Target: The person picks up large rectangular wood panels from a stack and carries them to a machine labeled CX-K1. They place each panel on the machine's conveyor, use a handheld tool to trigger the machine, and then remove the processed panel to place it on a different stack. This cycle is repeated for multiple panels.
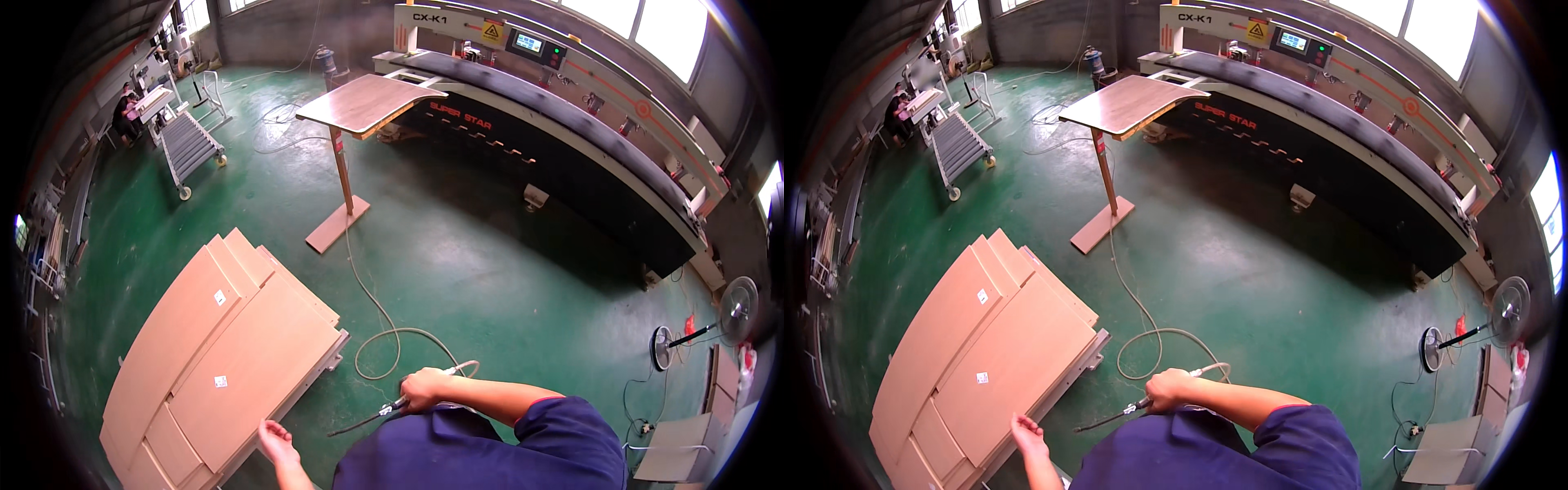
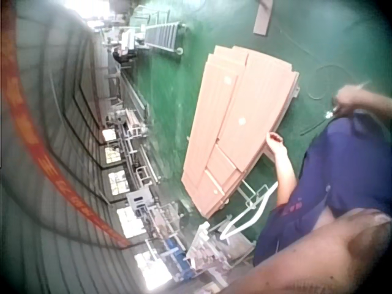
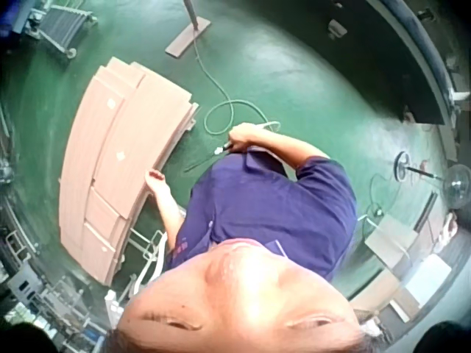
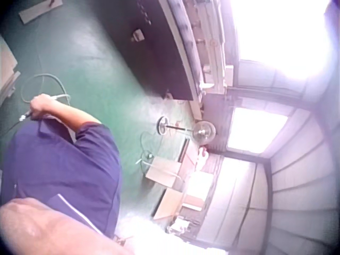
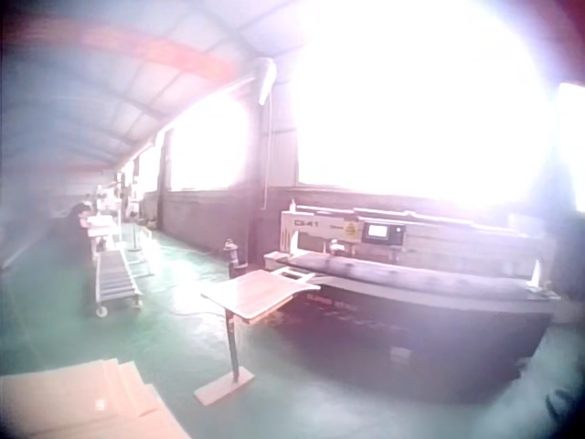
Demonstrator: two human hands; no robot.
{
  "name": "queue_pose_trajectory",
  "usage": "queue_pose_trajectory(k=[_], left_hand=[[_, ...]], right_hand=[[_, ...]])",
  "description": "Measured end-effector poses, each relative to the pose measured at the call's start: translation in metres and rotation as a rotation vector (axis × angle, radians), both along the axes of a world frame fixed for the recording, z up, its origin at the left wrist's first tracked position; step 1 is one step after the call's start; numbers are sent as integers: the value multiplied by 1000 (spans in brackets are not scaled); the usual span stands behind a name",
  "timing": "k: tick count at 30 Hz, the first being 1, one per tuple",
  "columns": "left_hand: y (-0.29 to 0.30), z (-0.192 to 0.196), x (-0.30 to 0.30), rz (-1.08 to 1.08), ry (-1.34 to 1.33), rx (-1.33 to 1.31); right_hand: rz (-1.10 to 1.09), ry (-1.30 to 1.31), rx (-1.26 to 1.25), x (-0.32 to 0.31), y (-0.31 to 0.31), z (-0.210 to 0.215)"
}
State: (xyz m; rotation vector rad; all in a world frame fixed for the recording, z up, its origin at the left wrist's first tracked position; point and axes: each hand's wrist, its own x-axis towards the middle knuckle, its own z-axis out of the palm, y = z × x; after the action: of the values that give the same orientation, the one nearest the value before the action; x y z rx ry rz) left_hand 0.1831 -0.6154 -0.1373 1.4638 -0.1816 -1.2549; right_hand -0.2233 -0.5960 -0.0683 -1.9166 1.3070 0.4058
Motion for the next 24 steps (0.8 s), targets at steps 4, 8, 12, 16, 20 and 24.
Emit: queue_pose_trajectory(k=[4,8,12,16,20,24], left_hand=[[-5,-8,-18,-123,56,-29],[-10,11,-60,-476,-148,78],[22,-13,-63,-544,-194,103],[61,-28,-69,-464,-199,211],[86,-37,-56,-364,-182,285],[95,-51,-24,-222,-134,312]], right_hand=[[-56,-23,9,-6,-6,-7],[-433,-46,86,-42,-3,-48],[-720,-271,71,-61,-5,-96],[-932,-481,185,-73,-24,-119],[-1038,-547,116,-68,-65,-123],[-1088,-551,77,-43,-115,-121]])
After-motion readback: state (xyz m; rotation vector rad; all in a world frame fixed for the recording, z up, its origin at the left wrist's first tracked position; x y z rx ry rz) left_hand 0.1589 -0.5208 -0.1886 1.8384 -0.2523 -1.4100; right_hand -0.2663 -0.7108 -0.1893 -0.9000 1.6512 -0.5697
